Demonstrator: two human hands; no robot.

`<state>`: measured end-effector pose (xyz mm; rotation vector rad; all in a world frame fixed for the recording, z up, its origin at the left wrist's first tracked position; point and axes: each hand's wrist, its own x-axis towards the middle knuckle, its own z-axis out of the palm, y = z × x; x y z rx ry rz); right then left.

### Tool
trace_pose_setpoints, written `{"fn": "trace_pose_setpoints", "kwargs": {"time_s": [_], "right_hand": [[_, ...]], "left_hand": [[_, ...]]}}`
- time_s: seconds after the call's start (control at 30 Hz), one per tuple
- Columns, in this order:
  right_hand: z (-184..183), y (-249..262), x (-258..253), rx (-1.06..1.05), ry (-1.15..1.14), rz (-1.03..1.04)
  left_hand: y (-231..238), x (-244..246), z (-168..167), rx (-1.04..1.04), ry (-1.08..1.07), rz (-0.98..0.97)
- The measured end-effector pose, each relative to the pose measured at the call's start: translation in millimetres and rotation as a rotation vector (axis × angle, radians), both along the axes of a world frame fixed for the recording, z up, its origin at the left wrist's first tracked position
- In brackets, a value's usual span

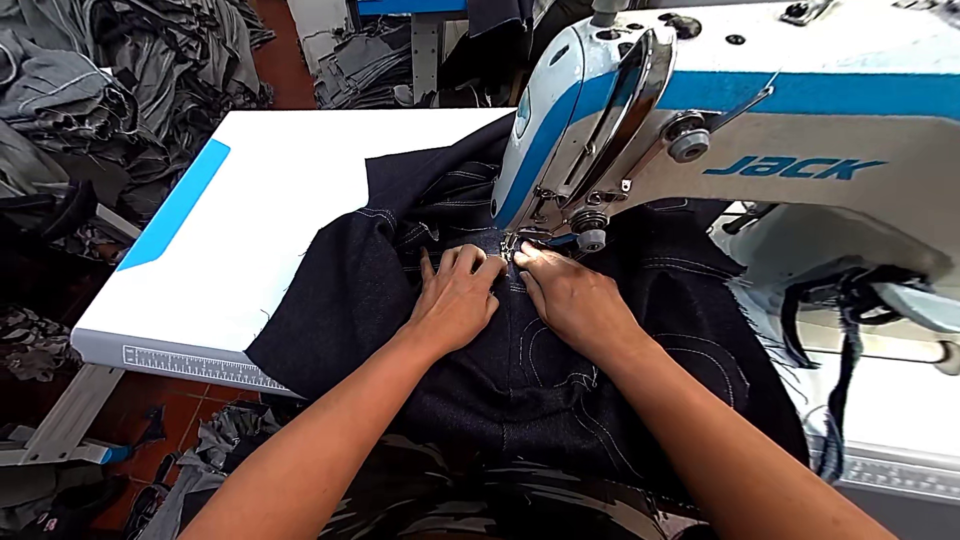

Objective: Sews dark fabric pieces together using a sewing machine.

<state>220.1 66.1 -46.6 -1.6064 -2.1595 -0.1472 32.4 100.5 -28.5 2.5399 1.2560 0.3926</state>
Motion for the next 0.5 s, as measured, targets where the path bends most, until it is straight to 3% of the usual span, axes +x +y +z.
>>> {"fn": "trace_pose_setpoints", "kwargs": {"time_s": [0.37, 0.5], "right_hand": [[0.7, -0.2, 0.8, 0.004, 0.003, 0.008], [0.2, 0.7, 1.4, 0.005, 0.015, 0.017]], "left_hand": [[4.3, 9.1, 8.1, -0.089, 0.055, 0.066], [4.3, 2.7, 1.7, -0.031, -0.064, 0.043]]}}
